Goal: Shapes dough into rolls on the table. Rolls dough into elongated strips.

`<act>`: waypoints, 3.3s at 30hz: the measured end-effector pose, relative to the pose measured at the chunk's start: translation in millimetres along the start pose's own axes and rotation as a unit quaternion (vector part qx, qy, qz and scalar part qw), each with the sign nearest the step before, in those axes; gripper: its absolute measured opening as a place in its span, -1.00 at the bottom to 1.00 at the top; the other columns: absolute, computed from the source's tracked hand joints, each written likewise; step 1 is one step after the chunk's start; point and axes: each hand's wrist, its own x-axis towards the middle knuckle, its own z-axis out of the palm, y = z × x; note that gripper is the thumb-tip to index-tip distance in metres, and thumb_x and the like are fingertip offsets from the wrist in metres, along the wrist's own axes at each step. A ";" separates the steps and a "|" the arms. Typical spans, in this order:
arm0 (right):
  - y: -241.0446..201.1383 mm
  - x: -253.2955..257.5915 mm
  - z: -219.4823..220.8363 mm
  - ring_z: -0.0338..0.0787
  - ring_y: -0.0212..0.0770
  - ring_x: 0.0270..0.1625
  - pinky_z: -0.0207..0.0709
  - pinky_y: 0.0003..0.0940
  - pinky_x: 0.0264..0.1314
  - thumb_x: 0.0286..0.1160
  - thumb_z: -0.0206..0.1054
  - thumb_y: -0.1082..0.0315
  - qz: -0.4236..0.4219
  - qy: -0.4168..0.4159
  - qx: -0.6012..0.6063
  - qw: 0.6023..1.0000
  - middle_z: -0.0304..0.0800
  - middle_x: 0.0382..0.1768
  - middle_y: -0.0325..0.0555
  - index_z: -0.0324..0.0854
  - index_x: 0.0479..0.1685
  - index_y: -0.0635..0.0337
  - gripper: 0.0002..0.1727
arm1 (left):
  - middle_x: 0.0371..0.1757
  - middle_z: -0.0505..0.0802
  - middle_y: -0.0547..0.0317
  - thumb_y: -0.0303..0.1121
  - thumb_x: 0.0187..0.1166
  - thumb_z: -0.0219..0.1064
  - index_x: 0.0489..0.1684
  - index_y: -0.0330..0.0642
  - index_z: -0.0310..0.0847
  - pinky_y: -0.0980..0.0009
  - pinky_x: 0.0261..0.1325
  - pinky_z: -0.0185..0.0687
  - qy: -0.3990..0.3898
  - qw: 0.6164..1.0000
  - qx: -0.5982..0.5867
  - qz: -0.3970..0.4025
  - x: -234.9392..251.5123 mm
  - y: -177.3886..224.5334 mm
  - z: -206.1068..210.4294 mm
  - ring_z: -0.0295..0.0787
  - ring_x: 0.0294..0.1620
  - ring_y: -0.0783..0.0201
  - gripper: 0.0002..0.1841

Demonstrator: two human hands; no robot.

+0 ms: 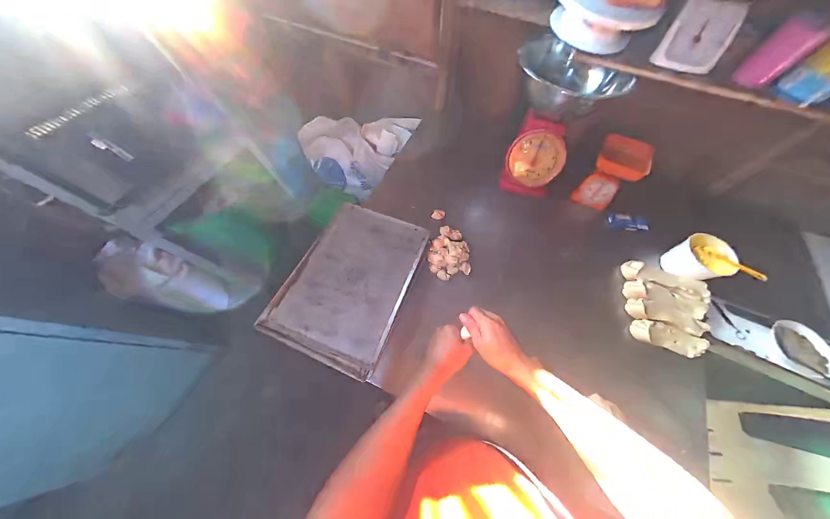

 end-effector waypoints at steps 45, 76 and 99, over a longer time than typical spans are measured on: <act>-56.8 0.0 4.4 0.79 -0.12 -0.17 0.70 -0.12 0.00 0.77 0.09 -0.02 0.017 -0.035 0.091 0.995 0.76 -0.24 0.00 0.71 -0.05 0.24 -0.51 | 0.14 0.85 -0.18 0.02 0.58 0.27 0.17 -0.22 0.70 -0.26 0.16 0.66 0.035 0.982 0.108 -0.148 19.3 -25.4 -33.3 0.80 0.22 -0.17 -0.52; 2.1 -14.6 26.8 0.83 -0.26 0.01 0.70 -0.26 0.23 0.81 0.05 0.13 -0.039 0.001 0.105 0.994 0.84 -0.12 -0.08 0.75 0.01 0.17 -0.61 | -0.34 0.85 0.03 -0.10 0.46 0.48 -0.12 -0.26 0.75 0.02 -0.14 0.72 -0.073 0.996 -0.048 -0.035 4.0 -27.0 -15.5 0.81 -0.33 0.13 -0.65; 6.1 -17.3 33.8 0.83 -0.23 0.08 0.68 -0.24 0.30 0.80 0.07 0.17 -0.024 -0.012 0.122 0.992 0.85 -0.05 -0.05 0.76 0.02 0.18 -0.63 | -0.27 0.91 0.04 -0.19 0.42 0.50 -0.07 -0.28 0.76 0.06 -0.02 0.80 -0.091 0.994 -0.051 -0.029 7.2 -42.5 -5.1 0.89 -0.26 0.16 -0.67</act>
